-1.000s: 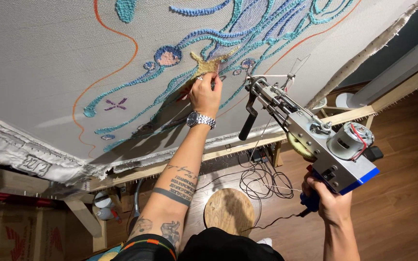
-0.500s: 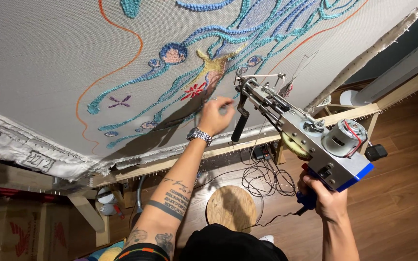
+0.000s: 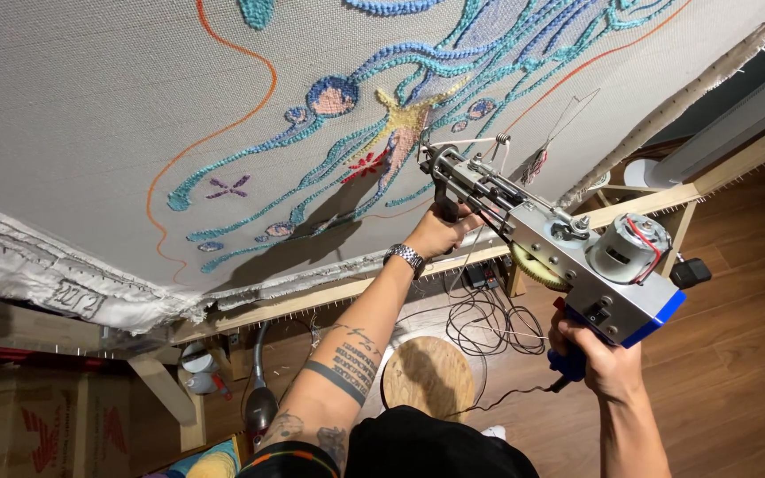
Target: Tufting a jellyfish design onto a canvas frame using a tufting gun and colorful yarn.
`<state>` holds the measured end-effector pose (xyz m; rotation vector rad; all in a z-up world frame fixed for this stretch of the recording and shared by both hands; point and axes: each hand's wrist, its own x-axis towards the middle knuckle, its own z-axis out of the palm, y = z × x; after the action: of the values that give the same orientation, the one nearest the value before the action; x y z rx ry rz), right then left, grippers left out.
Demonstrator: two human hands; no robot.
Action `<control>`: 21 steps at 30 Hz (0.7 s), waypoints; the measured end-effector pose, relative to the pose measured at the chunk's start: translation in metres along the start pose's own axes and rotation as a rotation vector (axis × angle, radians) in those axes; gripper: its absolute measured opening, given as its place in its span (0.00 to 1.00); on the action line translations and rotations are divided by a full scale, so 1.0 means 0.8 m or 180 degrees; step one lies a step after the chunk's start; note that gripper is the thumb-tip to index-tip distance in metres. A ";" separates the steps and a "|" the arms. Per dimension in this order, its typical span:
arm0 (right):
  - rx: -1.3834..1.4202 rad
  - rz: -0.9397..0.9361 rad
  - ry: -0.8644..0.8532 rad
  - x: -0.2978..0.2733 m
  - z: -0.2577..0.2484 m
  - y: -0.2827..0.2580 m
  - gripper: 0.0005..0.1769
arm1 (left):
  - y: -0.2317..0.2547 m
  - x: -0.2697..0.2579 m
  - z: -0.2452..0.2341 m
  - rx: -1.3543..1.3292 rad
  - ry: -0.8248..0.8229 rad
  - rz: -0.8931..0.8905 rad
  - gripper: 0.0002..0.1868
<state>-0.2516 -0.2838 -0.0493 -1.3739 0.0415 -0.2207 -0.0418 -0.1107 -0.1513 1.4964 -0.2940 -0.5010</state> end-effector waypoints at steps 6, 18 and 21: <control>0.0039 0.0128 -0.0032 0.000 -0.004 -0.001 0.10 | 0.024 -0.012 0.007 -0.0156 -0.0081 0.0035 0.09; 0.0065 0.0073 0.0152 0.000 0.000 -0.007 0.12 | 0.058 -0.032 0.007 0.0875 -0.0060 0.0188 0.14; 0.0076 0.0198 0.0076 0.000 0.001 -0.015 0.21 | 0.049 -0.030 0.008 0.0847 0.0020 0.0470 0.11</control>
<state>-0.2528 -0.2855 -0.0377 -1.3441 0.1010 -0.1848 -0.0600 -0.1045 -0.1093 1.7185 -0.4773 -0.3484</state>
